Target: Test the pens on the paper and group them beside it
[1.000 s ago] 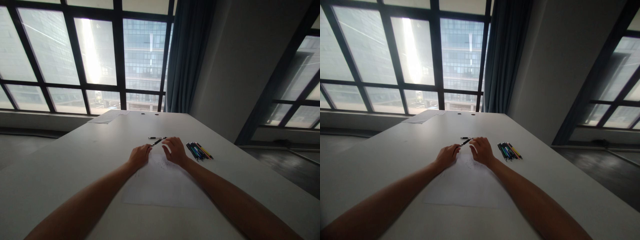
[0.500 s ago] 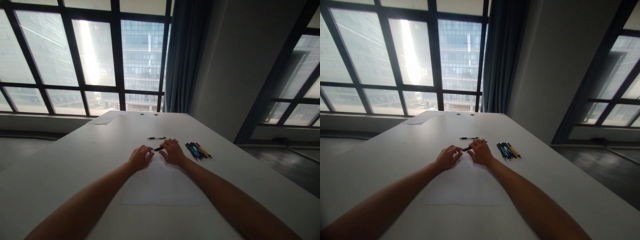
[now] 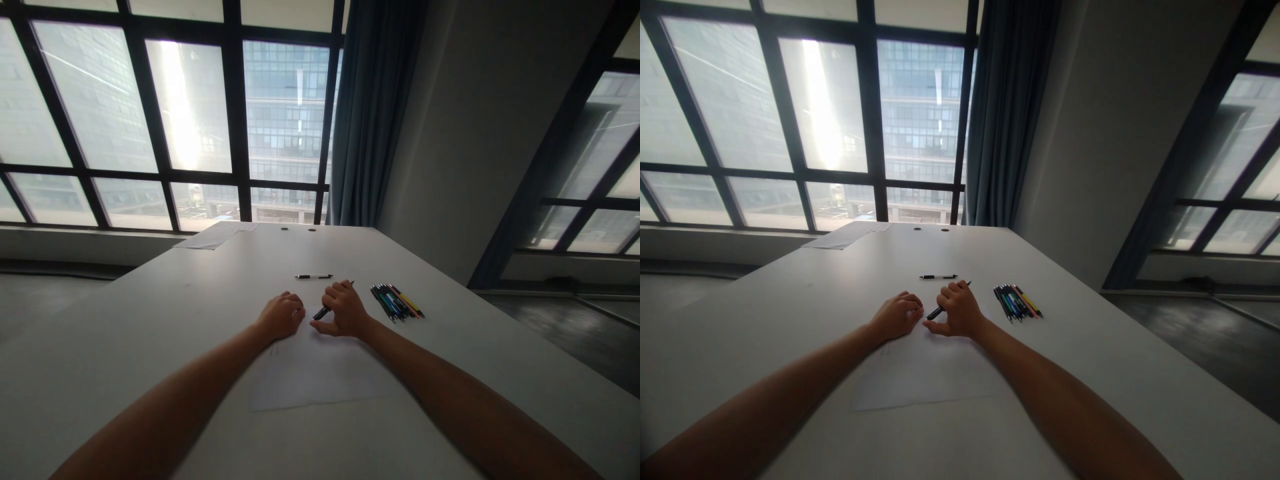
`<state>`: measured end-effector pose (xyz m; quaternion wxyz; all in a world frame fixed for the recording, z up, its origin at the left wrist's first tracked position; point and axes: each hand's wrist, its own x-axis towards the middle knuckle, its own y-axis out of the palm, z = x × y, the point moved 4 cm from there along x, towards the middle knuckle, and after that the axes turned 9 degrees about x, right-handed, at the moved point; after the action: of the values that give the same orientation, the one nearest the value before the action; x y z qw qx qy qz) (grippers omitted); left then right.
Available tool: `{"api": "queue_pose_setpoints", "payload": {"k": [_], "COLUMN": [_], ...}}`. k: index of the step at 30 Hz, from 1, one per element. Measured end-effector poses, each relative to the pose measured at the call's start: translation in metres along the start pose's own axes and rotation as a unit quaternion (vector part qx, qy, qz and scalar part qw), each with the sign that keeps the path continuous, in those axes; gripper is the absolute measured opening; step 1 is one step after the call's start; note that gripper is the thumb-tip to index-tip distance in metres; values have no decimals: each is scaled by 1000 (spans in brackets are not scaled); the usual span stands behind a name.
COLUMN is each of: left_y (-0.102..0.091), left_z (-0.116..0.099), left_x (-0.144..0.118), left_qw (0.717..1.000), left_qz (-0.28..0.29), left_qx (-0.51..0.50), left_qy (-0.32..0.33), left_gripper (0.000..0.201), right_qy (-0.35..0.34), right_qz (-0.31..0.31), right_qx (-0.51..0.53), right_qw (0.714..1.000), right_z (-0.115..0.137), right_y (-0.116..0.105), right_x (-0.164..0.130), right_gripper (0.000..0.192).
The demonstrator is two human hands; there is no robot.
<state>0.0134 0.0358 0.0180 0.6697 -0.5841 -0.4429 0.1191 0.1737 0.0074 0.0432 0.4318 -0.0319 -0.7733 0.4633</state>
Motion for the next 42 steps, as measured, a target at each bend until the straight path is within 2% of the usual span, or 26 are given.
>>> {"api": "queue_pose_setpoints", "payload": {"k": [12,17,19,21,23,24,26,27,28,29,32,36,38,42], "left_y": [1,3,4,4,5,5,5,4,4,3,2,2,2,3], "left_z": [1,2,2,3,3,3,3,2,2,2,1,1,2,2], "left_x": [0,0,0,0,0,0,0,0,0,0,0,-1,-1,-1], "left_qw": [1000,1000,1000,1000,1000,1000,1000,1000,1000,1000,1000,1000,1000,1000], "left_qz": [0,-4,-4,-5,-6,-6,-3,-2,0,1,1,-6,-8,-9], "left_qx": [1,-3,-5,-8,-12,-13,-13,-12,-10,-8,-4,-5,-6,-4], "left_qy": [26,25,25,24,22,21,19,17,16,14,11,16,16,20], "left_gripper": [28,29,29,29,29,28,28,28,29,29,28,28,29,29], "right_qy": [5,11,32,83,180,241,350,382,400,404,388,353,346,359], "right_qz": [-6,2,-2,-30,-67,-73,-55,-32,-7,17,75,172,202,180], "right_qx": [-6,25,48,83,147,197,323,381,424,450,494,603,600,565], "right_qw": [1000,1000,998,993,970,948,878,841,813,796,774,695,693,721], "right_z": [-4,-11,-15,-22,-33,-40,-49,-51,-50,-49,-40,-20,-15,-14], "right_y": [0,1,-1,-8,-14,-15,-10,-6,-2,1,10,21,25,31], "right_x": [-1,-1,0,1,2,1,-2,-3,-3,-3,-3,-7,-10,-13], "right_gripper": [51,52,50,49,52,56,65,66,64,60,49,41,38,28]}}
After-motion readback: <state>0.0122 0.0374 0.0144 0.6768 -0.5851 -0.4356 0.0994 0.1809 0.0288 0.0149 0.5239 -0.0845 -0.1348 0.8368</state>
